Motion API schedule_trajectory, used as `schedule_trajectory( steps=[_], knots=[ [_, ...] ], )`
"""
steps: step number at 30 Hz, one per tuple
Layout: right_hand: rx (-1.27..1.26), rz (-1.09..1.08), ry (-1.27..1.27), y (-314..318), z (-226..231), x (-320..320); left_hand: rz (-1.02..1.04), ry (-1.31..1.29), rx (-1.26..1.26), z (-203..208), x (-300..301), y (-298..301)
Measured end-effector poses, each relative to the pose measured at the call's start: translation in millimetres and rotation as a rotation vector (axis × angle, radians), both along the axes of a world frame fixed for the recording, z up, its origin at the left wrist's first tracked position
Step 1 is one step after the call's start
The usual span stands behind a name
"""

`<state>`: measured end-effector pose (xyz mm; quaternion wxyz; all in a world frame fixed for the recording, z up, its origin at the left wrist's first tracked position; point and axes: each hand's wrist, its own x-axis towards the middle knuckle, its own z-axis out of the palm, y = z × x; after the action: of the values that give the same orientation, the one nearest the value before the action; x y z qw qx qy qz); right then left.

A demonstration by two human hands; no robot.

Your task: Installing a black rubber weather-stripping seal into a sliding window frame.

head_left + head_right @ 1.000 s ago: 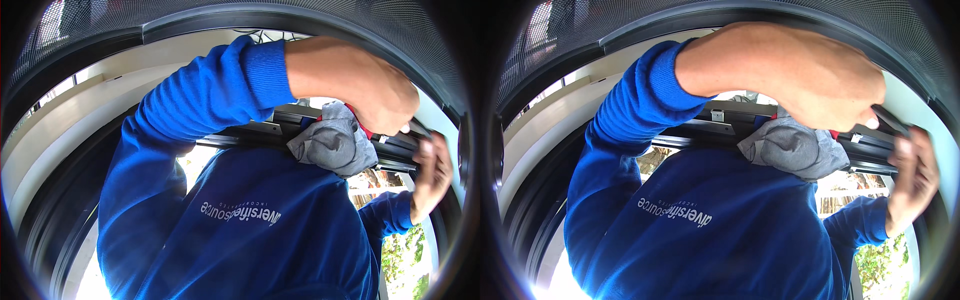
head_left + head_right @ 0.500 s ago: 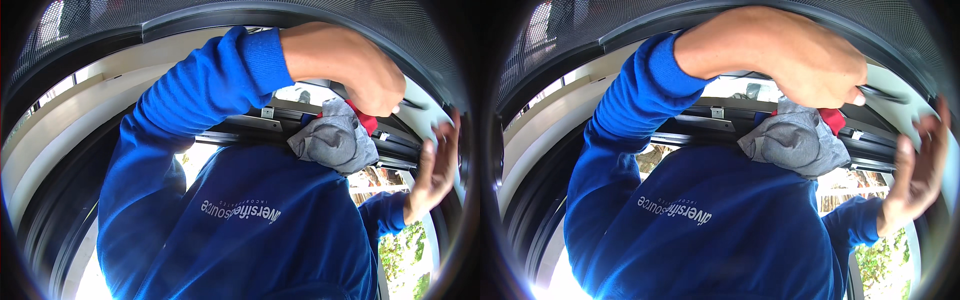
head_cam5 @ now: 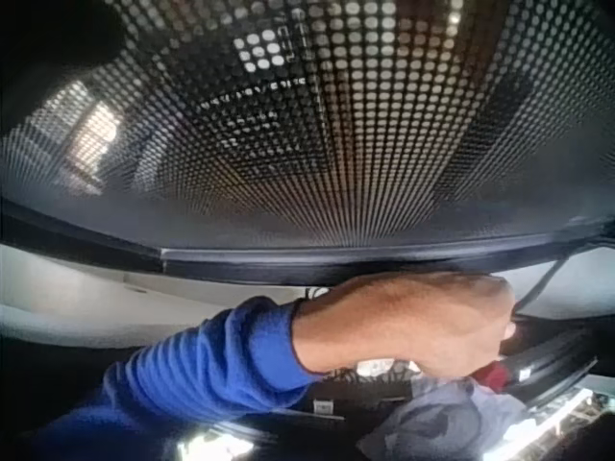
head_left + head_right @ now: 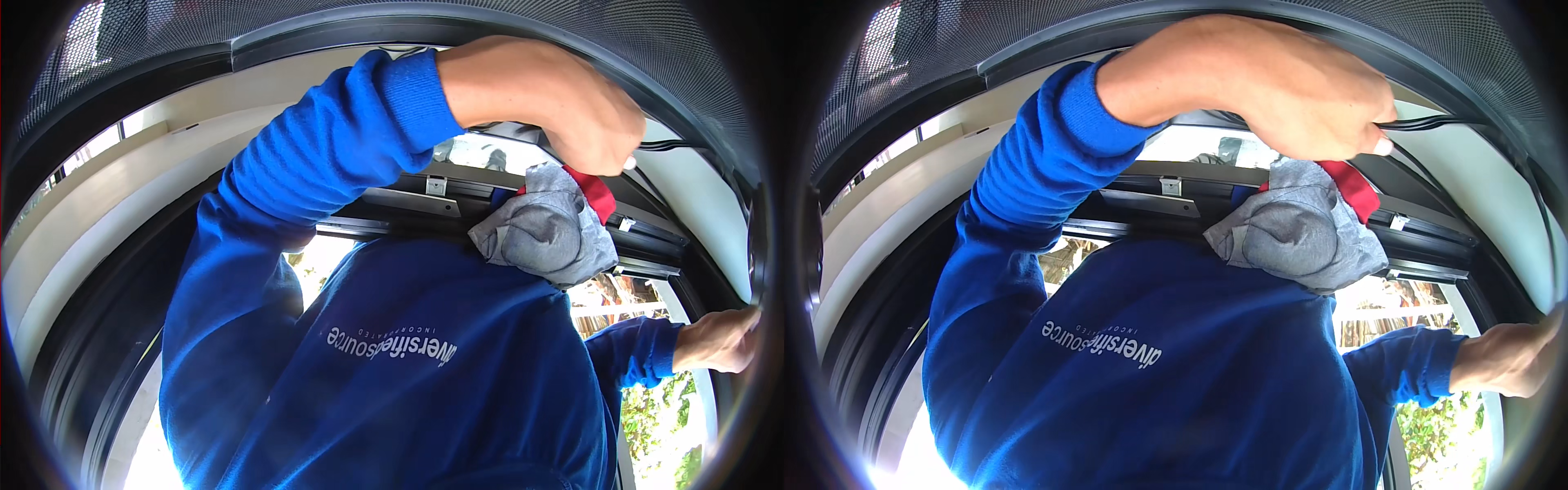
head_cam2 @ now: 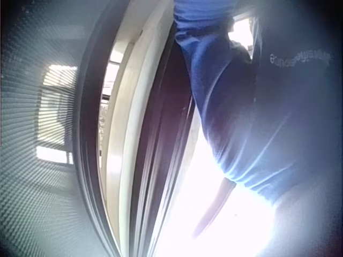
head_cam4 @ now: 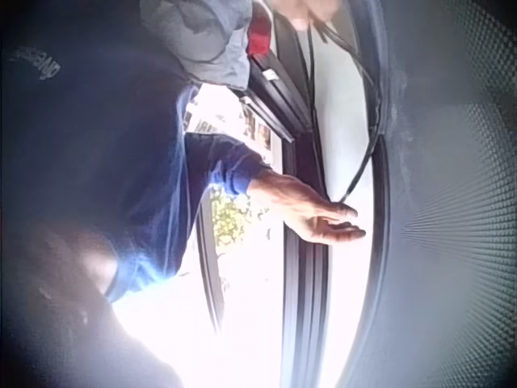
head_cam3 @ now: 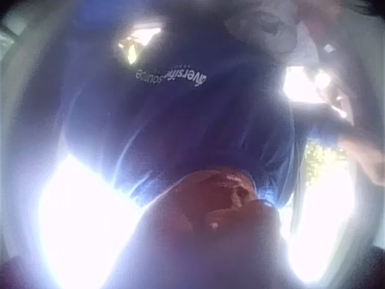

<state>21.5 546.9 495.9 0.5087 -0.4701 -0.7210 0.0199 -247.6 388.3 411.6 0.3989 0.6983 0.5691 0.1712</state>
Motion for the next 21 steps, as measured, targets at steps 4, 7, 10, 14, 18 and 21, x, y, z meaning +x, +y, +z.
schedule_trajectory(
  steps=[4, 7, 10, 14, 18, 21],
  knots=[
    [-0.345, 0.397, -0.142, -85.2, -8.6, -60.8, -0.077, 0.004, 0.079, 17.5, -1.5, 0.7],
    [-0.946, 0.787, -0.338, -90.9, -17.7, -71.4, -0.107, -0.068, 0.137, 34.0, -7.8, -6.8],
    [-1.056, 0.891, -0.449, -76.6, -26.2, -66.8, -0.115, -0.105, 0.169, 36.3, -11.2, -14.0],
    [-1.162, 0.869, -0.265, -98.6, -32.7, -70.6, -0.046, -0.187, 0.203, 18.3, -3.1, -17.0],
    [-1.115, 0.867, -0.389, -75.5, -31.8, -57.1, 0.012, -0.234, 0.181, 16.4, -3.1, -15.6],
    [-0.411, 0.566, -0.051, 5.8, -31.4, 18.3, 0.060, -0.228, 0.127, 14.6, -8.1, -11.3]
  ],
)
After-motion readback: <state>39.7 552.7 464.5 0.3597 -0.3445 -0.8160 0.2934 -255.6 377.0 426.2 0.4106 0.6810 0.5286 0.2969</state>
